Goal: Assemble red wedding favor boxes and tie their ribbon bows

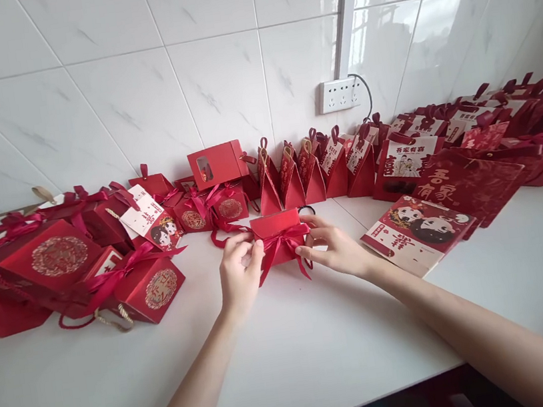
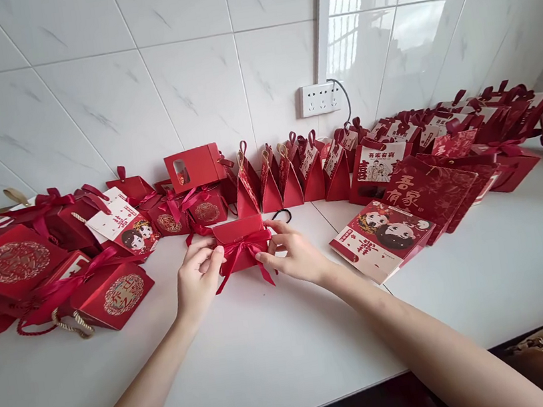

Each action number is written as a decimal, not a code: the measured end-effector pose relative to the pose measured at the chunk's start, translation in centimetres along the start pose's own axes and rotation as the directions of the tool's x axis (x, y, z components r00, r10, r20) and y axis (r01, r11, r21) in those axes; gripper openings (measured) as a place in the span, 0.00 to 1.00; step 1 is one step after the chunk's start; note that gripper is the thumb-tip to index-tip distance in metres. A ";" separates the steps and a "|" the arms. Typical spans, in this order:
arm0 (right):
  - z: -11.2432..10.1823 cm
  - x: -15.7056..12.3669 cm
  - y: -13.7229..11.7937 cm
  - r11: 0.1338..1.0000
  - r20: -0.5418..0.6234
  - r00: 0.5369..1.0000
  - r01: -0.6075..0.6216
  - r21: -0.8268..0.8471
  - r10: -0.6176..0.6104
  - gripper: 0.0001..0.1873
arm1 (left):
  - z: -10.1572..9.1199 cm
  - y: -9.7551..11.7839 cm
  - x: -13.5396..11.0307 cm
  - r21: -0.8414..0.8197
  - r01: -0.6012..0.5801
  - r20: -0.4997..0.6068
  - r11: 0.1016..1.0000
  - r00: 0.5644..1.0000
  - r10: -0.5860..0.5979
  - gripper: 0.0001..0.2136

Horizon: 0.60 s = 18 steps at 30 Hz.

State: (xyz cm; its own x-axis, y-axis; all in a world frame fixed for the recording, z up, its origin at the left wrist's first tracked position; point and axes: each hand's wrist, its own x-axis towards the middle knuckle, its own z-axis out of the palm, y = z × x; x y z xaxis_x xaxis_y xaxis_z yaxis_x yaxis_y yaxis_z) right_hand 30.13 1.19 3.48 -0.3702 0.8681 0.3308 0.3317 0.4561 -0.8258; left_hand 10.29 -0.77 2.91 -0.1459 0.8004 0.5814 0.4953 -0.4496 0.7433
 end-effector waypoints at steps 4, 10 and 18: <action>0.2 -0.1 -0.1 0.999 0.000 0.999 0.042 0.010 -0.042 0.16 | 0.0 0.0 0.1 -0.007 0.016 -0.013 1.000 1.000 -0.016 0.15; 0.9 -0.2 0.1 0.998 -0.081 0.995 0.060 -0.028 -0.062 0.09 | 0.2 0.1 0.0 -0.043 0.021 -0.036 0.999 0.999 -0.023 0.13; 0.8 0.0 0.6 0.999 -0.093 0.995 0.046 0.002 -0.045 0.06 | 0.4 0.4 -0.4 -0.031 -0.038 0.016 0.999 0.999 0.038 0.13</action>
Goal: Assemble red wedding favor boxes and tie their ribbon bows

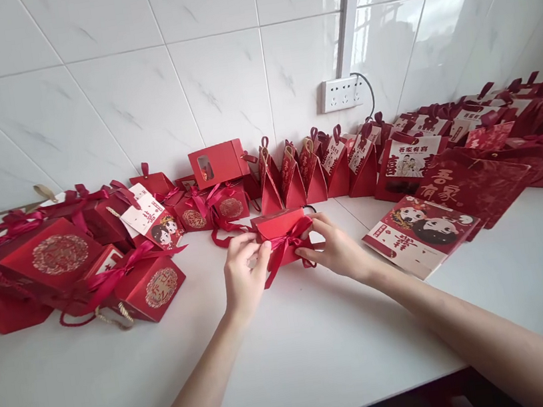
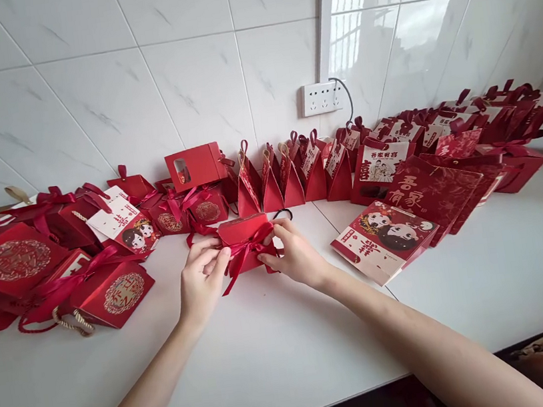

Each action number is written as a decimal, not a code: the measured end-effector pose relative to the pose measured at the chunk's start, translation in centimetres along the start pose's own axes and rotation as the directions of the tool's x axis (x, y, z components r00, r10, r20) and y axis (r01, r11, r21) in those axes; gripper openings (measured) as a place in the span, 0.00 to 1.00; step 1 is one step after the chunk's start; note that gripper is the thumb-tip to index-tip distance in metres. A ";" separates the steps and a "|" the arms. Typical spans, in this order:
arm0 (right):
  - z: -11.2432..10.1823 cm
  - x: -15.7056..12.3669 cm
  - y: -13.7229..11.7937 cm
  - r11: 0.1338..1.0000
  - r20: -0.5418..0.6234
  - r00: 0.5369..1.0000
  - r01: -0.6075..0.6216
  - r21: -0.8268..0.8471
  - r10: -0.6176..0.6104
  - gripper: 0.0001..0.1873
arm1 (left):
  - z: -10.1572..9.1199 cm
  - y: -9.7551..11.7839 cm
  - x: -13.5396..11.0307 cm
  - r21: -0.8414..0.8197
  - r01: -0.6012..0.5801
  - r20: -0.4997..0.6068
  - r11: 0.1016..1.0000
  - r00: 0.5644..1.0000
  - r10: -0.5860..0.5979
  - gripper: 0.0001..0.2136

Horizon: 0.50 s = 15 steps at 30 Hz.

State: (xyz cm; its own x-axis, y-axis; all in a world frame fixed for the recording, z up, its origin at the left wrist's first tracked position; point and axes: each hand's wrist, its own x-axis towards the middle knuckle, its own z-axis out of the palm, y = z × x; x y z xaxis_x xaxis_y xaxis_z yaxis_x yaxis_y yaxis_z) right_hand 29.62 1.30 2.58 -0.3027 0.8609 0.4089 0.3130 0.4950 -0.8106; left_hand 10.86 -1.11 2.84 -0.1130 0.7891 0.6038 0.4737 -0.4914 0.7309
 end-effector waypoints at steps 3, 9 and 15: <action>-0.3 0.1 -0.2 1.000 -0.028 0.999 -0.017 -0.027 0.016 0.04 | 0.0 0.0 0.1 -0.004 0.019 0.005 1.000 1.000 -0.019 0.13; -0.9 0.3 -1.0 0.999 -0.090 0.995 -0.036 -0.033 0.033 0.09 | -0.1 -0.1 0.1 -0.112 0.137 -0.014 0.984 0.990 -0.140 0.13; -0.7 0.1 -1.0 0.998 0.002 0.998 -0.057 -0.032 0.057 0.07 | -0.6 -0.1 0.5 -0.104 0.189 -0.043 0.977 0.980 -0.194 0.14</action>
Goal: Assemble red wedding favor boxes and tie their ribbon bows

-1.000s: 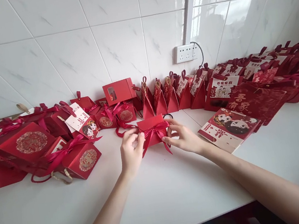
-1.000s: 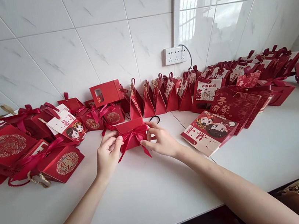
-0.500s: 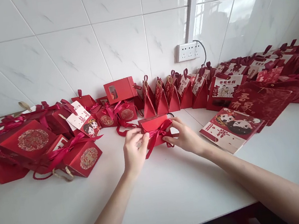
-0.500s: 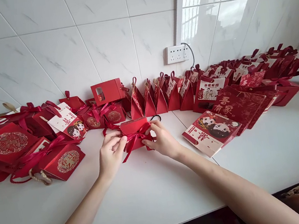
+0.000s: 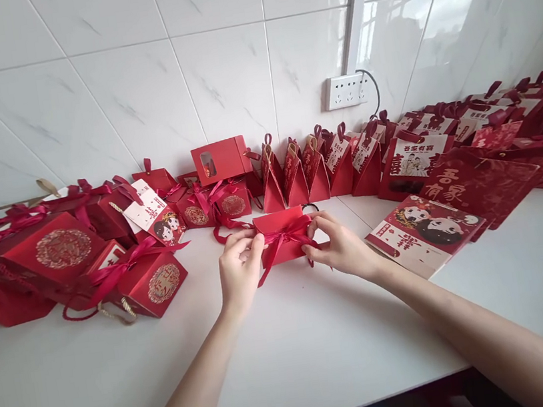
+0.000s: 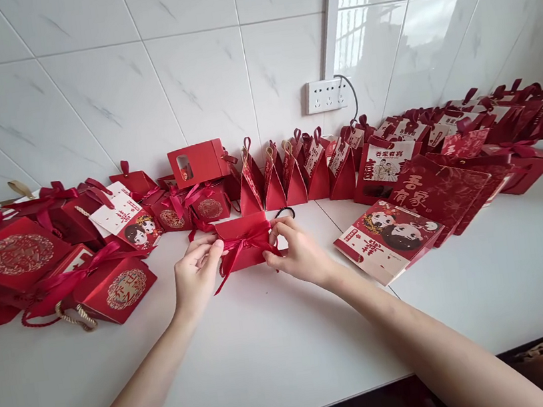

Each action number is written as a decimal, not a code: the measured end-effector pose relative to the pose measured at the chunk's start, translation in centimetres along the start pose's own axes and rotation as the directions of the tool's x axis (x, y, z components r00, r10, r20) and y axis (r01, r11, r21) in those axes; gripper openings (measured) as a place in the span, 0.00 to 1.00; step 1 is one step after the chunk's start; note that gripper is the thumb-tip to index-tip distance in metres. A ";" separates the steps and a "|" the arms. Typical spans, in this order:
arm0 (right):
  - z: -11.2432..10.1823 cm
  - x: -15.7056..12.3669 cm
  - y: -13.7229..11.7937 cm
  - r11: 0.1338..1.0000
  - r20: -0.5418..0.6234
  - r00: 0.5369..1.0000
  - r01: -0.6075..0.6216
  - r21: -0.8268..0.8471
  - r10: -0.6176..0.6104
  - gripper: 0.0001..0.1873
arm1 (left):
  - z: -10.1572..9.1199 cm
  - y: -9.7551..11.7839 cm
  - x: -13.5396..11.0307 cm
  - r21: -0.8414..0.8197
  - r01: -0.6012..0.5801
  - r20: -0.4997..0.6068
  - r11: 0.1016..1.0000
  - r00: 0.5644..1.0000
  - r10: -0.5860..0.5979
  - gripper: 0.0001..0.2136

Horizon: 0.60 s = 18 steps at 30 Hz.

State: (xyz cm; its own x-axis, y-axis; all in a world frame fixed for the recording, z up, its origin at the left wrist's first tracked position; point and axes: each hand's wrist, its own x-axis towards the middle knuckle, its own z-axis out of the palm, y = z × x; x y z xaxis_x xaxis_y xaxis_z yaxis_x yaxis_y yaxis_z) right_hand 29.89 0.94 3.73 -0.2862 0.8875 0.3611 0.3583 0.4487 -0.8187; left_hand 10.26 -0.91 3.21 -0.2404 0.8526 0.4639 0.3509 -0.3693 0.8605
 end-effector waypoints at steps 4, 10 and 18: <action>-0.3 0.1 0.0 0.997 0.066 0.996 -0.056 -0.049 0.059 0.10 | -0.1 -0.1 0.2 -0.004 0.031 -0.019 1.000 0.999 -0.031 0.15; -0.9 0.4 -0.1 0.947 0.214 0.972 -0.160 0.278 0.101 0.19 | -0.3 -0.3 0.7 -0.057 0.088 -0.063 0.995 0.994 -0.091 0.15; -0.9 0.6 1.5 0.859 0.281 0.957 -0.198 0.472 0.066 0.17 | -0.5 -0.3 1.0 -0.153 0.161 -0.102 0.975 0.979 -0.178 0.13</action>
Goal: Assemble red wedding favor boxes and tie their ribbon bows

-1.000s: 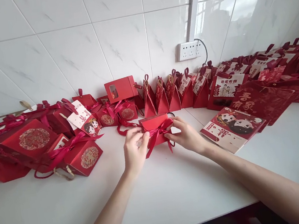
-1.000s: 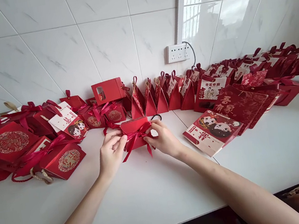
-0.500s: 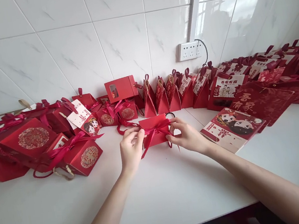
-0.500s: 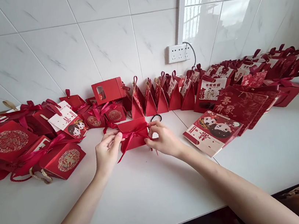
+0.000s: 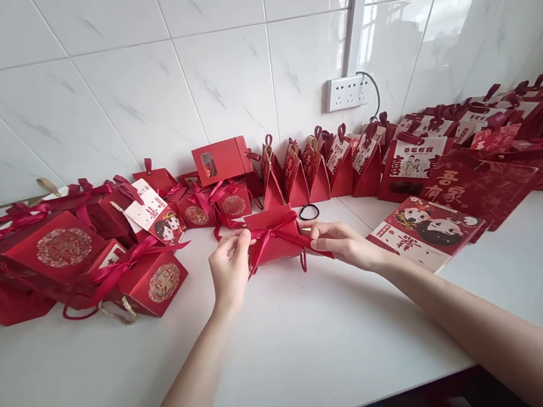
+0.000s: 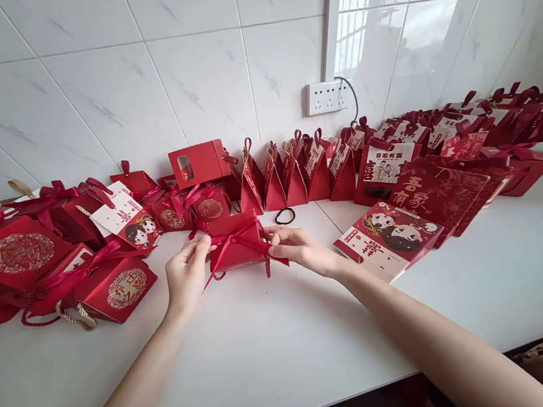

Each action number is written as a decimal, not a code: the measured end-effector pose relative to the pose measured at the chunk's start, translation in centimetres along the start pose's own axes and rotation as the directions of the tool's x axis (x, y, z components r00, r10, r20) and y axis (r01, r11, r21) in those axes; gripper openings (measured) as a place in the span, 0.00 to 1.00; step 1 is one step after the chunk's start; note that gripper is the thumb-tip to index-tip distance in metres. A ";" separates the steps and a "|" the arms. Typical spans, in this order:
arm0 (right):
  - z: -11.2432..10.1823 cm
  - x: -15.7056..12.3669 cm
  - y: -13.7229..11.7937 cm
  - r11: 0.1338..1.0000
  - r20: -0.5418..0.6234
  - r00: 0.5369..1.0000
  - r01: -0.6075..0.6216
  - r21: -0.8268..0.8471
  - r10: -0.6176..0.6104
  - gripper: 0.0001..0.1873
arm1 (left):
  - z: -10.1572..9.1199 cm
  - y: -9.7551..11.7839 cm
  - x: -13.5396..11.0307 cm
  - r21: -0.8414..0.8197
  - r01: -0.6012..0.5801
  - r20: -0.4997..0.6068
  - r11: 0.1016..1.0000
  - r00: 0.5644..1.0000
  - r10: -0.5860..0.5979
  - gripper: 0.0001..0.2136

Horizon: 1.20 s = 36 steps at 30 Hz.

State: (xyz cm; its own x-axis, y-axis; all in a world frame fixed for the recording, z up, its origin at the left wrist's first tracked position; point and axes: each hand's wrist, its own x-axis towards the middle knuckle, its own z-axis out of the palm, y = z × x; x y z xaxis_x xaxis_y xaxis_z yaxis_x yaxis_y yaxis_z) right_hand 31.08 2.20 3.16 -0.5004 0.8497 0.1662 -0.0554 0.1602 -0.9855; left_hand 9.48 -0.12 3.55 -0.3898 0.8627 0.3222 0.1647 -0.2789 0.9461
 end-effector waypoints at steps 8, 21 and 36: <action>-0.4 -0.3 -0.7 0.991 0.173 0.984 0.069 -0.112 -0.048 0.12 | -0.4 -0.4 0.6 -0.116 0.193 -0.026 0.974 0.980 -0.197 0.19; 0.6 -0.5 0.1 0.978 -0.120 0.985 0.103 -0.183 -0.127 0.33 | 0.2 0.3 -0.4 0.048 -0.055 0.040 0.997 0.998 0.054 0.12; 0.6 -0.9 -0.1 0.849 0.071 0.985 0.174 -0.499 -0.160 0.55 | 0.7 0.6 -1.6 0.145 -0.314 0.109 0.938 0.948 0.300 0.10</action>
State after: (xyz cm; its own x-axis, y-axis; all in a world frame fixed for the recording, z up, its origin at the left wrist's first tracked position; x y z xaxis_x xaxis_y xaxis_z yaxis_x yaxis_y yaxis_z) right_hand 31.03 1.08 3.09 -0.5450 0.7754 0.3190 0.2967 0.5342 -0.7916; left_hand 10.80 -1.37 3.62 -0.2214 0.7799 0.5855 0.4086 -0.4709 0.7818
